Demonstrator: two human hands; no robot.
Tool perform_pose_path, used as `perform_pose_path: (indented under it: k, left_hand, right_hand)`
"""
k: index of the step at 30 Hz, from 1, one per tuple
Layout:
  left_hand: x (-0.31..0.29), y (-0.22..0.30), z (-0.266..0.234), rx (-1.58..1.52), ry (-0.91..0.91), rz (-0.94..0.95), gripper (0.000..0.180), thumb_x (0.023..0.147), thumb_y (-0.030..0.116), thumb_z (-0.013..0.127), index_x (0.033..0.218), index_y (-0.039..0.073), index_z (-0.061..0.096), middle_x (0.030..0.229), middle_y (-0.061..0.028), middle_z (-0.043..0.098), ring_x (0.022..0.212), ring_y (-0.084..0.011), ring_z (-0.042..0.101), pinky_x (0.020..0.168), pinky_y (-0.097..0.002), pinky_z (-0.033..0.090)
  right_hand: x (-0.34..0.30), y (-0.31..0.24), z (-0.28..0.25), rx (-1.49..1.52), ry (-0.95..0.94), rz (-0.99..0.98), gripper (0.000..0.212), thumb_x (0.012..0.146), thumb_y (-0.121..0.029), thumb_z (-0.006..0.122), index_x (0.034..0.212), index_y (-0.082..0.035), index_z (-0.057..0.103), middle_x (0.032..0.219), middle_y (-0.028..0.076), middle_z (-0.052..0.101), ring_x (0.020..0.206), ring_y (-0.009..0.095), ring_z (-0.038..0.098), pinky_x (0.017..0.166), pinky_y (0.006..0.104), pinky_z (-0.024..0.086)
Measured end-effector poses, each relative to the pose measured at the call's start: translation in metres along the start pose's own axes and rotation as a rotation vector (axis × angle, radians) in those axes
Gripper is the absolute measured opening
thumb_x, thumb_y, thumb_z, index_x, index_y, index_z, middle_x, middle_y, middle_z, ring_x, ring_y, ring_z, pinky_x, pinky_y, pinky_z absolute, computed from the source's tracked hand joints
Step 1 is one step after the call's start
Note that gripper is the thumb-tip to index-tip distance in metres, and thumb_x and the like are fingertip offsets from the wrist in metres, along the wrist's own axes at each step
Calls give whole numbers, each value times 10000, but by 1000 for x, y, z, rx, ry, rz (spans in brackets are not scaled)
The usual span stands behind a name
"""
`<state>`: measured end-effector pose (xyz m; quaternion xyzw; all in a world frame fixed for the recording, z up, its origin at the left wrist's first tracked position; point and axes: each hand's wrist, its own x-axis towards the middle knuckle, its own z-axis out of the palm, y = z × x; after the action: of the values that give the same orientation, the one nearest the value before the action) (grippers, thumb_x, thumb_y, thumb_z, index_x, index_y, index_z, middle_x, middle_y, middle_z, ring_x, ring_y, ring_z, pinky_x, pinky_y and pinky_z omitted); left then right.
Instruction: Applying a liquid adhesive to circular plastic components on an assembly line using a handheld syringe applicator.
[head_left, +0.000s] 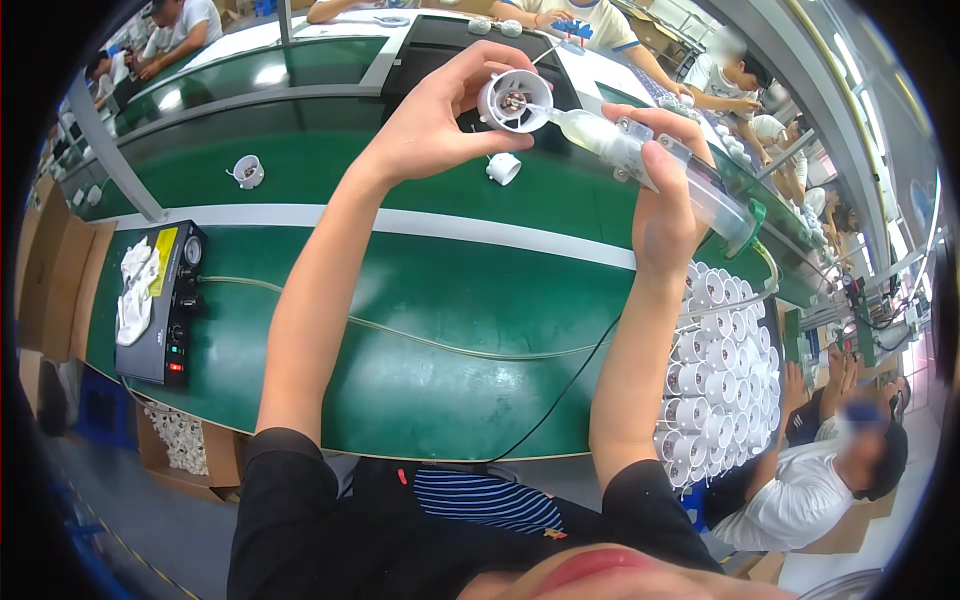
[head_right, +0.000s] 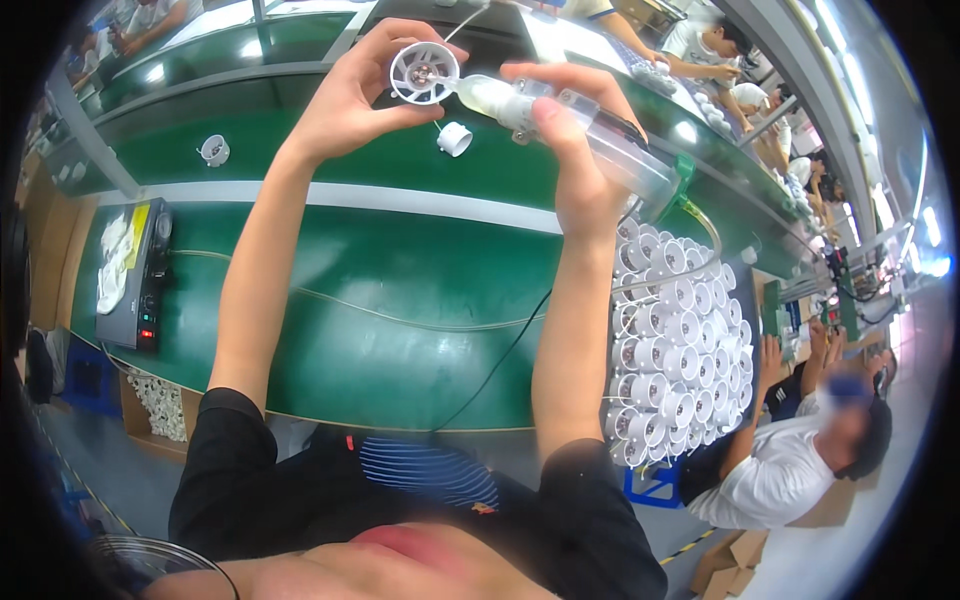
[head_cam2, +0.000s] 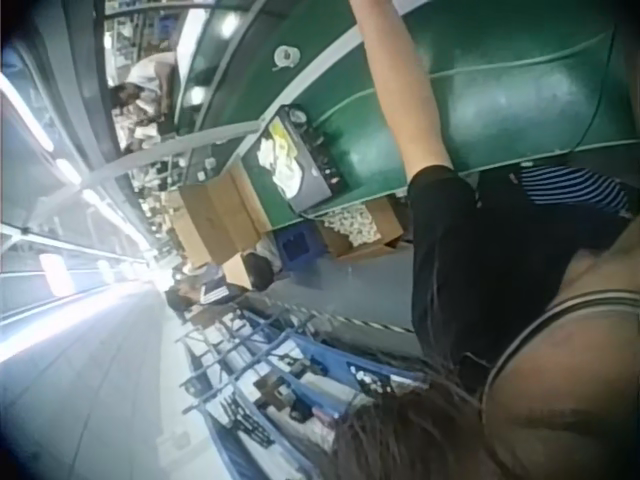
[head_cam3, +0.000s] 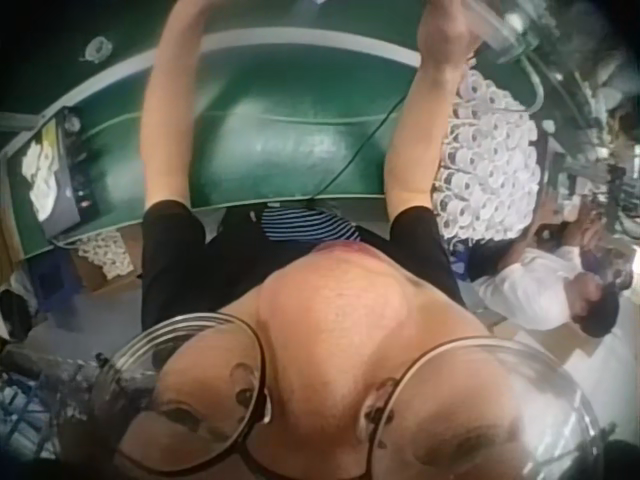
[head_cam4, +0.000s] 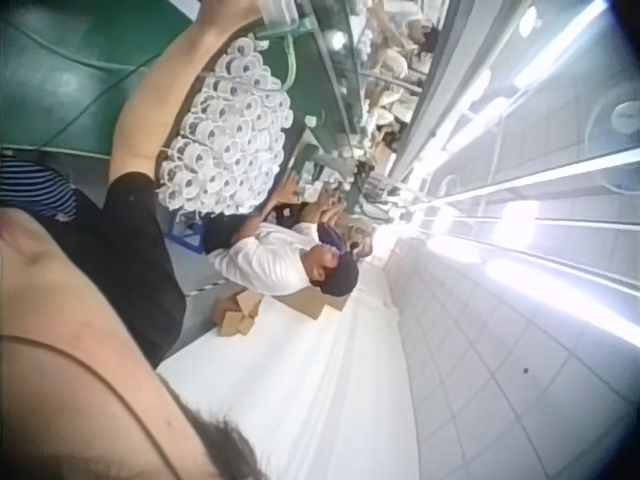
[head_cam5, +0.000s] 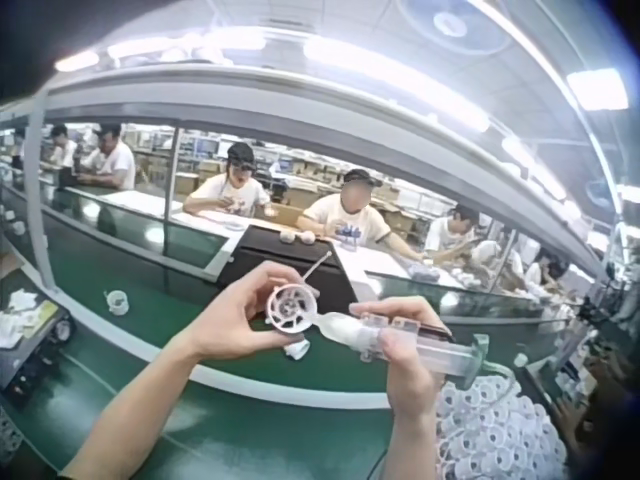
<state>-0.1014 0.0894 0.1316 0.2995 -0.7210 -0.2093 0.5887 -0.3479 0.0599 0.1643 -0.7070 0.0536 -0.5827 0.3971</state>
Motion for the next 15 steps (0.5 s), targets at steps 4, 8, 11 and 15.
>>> perform_pose_path:
  k: [4,8,11,15]
  left_hand:
    - [-8,8,-11,65,-43,15,586,805,18,832,1321,100,567,1298,-117,714,1279,-225,639,1141,-397,476]
    - [-9,10,-9,83,-46,21,595,806,36,839,1329,111,566,1301,-102,714,1261,-217,645,1141,-398,476]
    - [-9,12,-10,72,-51,30,597,804,45,843,1330,113,568,1305,-92,714,1245,-209,648,1141,-397,477]
    - [-10,15,-12,94,-60,14,596,804,45,845,1329,108,570,1312,-93,712,1240,-209,650,1143,-393,475]
  right_hand:
    - [-1,0,1,-97,11,-19,293,925,-188,696,1119,31,675,1096,176,766,824,162,707,737,284,572]
    - [-2,-1,1,-120,-18,-43,290,923,-187,702,1112,31,676,1093,173,768,815,153,706,725,279,574]
    - [-5,-2,3,-129,-11,-27,284,923,-182,705,1108,31,676,1090,173,768,810,153,708,719,278,576]
    - [-5,-3,4,-146,-8,-35,260,917,-155,713,1091,34,678,1066,167,772,786,154,709,710,278,577]
